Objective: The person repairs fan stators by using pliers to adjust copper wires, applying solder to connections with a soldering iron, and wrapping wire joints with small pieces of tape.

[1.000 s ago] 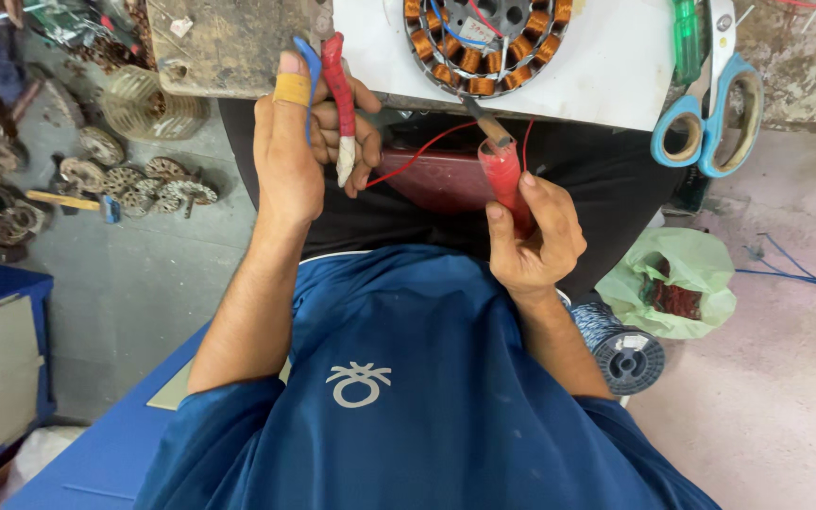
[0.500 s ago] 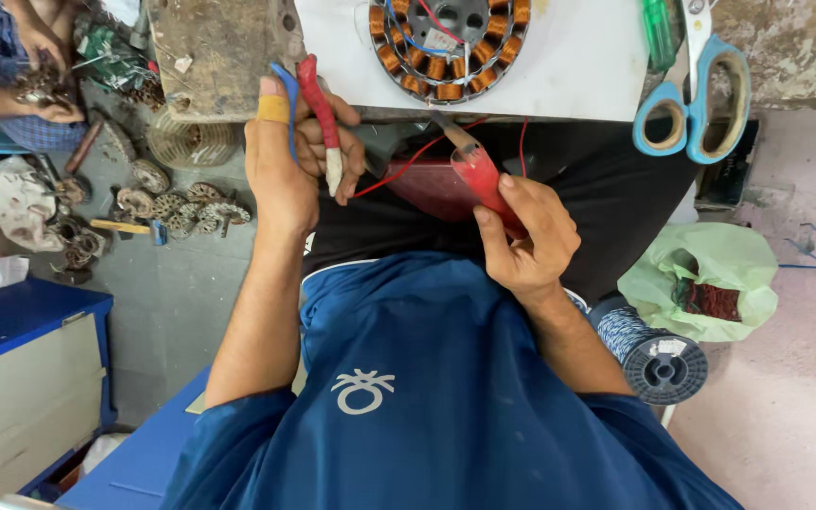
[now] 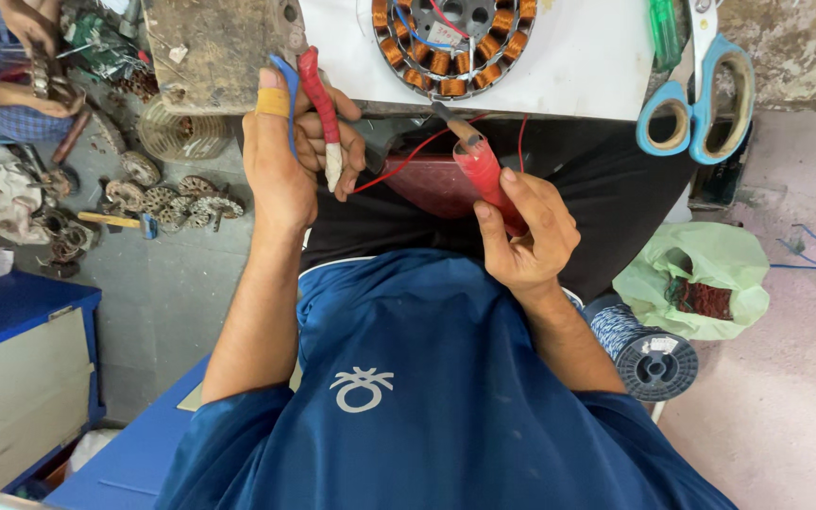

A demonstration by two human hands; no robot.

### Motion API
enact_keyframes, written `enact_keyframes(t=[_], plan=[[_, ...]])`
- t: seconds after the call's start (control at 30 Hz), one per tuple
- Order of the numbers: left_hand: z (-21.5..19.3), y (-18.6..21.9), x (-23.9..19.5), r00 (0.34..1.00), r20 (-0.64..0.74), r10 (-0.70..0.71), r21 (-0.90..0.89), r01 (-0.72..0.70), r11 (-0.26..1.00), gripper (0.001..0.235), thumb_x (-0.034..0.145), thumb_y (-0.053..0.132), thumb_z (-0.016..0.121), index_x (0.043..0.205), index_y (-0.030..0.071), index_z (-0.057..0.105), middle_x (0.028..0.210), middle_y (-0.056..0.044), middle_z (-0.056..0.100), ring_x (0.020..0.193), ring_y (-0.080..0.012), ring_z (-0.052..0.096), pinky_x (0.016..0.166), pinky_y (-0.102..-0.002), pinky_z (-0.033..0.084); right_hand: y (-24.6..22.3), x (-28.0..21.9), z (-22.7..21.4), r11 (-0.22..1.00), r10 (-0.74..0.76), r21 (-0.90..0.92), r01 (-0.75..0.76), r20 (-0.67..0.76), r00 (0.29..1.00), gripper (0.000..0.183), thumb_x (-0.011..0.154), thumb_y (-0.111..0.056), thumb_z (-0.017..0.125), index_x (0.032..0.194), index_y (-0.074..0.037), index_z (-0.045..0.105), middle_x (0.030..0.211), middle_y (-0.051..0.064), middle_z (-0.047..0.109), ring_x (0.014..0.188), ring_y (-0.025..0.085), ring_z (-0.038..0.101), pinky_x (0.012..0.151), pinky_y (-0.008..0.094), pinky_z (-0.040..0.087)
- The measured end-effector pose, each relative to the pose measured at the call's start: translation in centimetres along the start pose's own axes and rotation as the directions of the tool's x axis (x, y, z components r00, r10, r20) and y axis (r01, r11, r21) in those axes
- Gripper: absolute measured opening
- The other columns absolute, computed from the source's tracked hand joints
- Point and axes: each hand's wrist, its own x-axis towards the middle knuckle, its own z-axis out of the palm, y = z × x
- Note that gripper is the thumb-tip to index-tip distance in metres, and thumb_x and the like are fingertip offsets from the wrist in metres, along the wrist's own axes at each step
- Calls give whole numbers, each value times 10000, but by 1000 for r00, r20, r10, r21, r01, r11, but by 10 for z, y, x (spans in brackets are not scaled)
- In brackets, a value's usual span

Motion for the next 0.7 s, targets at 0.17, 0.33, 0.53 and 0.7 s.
enact_keyframes(t=[0.17, 0.33, 0.53, 0.7], plan=[[-2, 0, 1, 1000, 6, -4, 2, 4, 1000, 782, 1065, 620, 299, 1021, -96, 610, 664, -205, 631, 435, -218, 538, 393, -323, 430, -1, 0, 0, 1000, 7, -14, -6, 17, 1000, 403, 946, 1, 796, 1303, 4, 609, 1095, 221, 712, 958, 309, 726, 804, 339, 592], [-2, -1, 2, 1000, 20, 4, -25, -3, 1000, 794, 1062, 641, 313, 1024, -97, 605, 665, -207, 631, 436, -218, 534, 398, -319, 424, 0, -2, 1, 1000, -2, -18, 2, 4, 1000, 405, 945, 1, 796, 1303, -1, 607, 1079, 212, 712, 936, 301, 718, 796, 336, 587], [-1, 1, 1, 1000, 8, -4, 1, 4, 1000, 799, 1050, 648, 311, 1016, -91, 614, 666, -200, 636, 434, -211, 537, 393, -315, 429, 2, -3, 1, 1000, -7, -17, 7, 8, 1000, 401, 946, 0, 795, 1300, 3, 607, 1080, 213, 710, 941, 308, 717, 803, 340, 584], [1, 5, 0, 999, -28, -18, 22, 19, 1000, 793, 1041, 646, 316, 992, -84, 622, 654, -191, 638, 426, -203, 537, 385, -313, 438, 1, -2, 1, 1000, -11, -24, 11, 7, 1000, 399, 949, 5, 790, 1302, 5, 605, 1080, 211, 711, 942, 306, 715, 830, 356, 586]])
